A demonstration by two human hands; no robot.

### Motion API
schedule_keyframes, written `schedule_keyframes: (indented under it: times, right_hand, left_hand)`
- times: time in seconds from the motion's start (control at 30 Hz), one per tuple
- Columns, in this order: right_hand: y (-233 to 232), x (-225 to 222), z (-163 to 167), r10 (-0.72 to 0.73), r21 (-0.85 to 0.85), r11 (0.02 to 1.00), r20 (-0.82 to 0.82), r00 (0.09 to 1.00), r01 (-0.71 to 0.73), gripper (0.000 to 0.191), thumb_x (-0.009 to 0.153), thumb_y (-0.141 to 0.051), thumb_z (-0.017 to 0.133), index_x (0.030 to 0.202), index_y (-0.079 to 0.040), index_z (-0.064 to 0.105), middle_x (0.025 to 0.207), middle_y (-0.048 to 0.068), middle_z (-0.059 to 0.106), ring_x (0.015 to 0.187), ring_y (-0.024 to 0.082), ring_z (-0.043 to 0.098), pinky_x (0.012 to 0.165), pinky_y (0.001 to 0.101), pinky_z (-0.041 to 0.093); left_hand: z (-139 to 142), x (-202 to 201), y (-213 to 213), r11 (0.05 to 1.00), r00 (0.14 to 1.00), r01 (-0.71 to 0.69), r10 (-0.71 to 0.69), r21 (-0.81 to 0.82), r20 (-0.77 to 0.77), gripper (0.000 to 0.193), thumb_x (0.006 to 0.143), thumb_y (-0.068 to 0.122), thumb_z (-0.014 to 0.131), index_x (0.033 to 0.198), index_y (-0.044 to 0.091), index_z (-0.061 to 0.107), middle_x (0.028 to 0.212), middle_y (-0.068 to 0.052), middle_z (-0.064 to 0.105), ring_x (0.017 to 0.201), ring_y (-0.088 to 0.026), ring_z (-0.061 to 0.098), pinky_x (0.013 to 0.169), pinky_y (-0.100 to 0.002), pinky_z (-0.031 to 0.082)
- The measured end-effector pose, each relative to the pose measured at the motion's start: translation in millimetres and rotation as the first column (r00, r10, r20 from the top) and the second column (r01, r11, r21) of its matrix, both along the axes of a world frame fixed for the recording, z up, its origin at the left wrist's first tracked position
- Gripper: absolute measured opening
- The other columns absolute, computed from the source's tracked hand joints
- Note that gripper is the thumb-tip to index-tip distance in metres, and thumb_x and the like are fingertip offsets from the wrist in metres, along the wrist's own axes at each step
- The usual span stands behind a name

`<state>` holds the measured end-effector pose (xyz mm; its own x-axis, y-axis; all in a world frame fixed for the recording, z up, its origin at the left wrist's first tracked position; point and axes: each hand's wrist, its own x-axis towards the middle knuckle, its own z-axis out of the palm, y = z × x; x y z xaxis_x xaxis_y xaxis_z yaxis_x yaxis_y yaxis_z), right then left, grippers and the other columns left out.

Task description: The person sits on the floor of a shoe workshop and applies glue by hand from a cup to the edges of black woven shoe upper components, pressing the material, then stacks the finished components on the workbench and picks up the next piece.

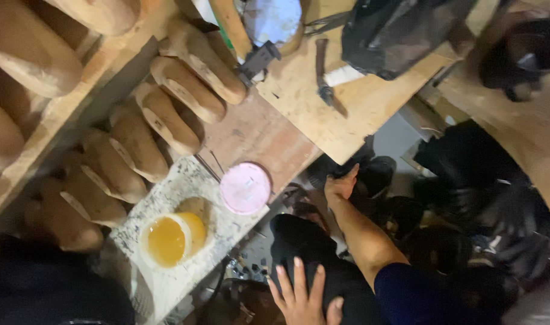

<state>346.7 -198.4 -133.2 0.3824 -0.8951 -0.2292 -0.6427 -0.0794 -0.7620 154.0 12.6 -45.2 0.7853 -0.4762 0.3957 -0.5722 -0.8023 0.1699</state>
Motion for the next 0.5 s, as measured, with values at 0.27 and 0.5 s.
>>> schedule_keyframes:
  times: [0.27, 0.5]
  right_hand:
    - [40.4, 20.7, -15.3, 0.522, -0.019, 0.81, -0.431, 0.736, -0.586, 0.056, 0.092, -0.037, 0.069, 0.142, -0.023, 0.05, 0.147, 0.016, 0.052, 0.14, 0.046, 0.037, 0.12, 0.053, 0.026]
    - [38.8, -24.5, -7.6, 0.757, 0.14, 0.65, -0.206, 0.62, -0.747, 0.084, 0.083, -0.045, 0.071, 0.151, -0.02, 0.03, 0.144, 0.011, 0.05, 0.138, 0.041, 0.037, 0.12, 0.0503, 0.027]
  left_hand:
    - [-48.8, -3.0, 22.5, 1.0, 0.994, -0.005, 0.005, 0.005, 0.11, 0.07, 0.097, 0.081, 0.031, 0.134, 0.033, 0.065, 0.154, -0.017, 0.047, 0.147, -0.049, 0.032, 0.114, -0.079, 0.02]
    - [-44.6, -18.9, 19.0, 0.999, 0.999, -0.034, 0.033, 0.031, 0.017, 0.07, 0.095, 0.081, 0.032, 0.133, 0.034, 0.066, 0.15, -0.015, 0.051, 0.147, -0.048, 0.033, 0.112, -0.079, 0.019]
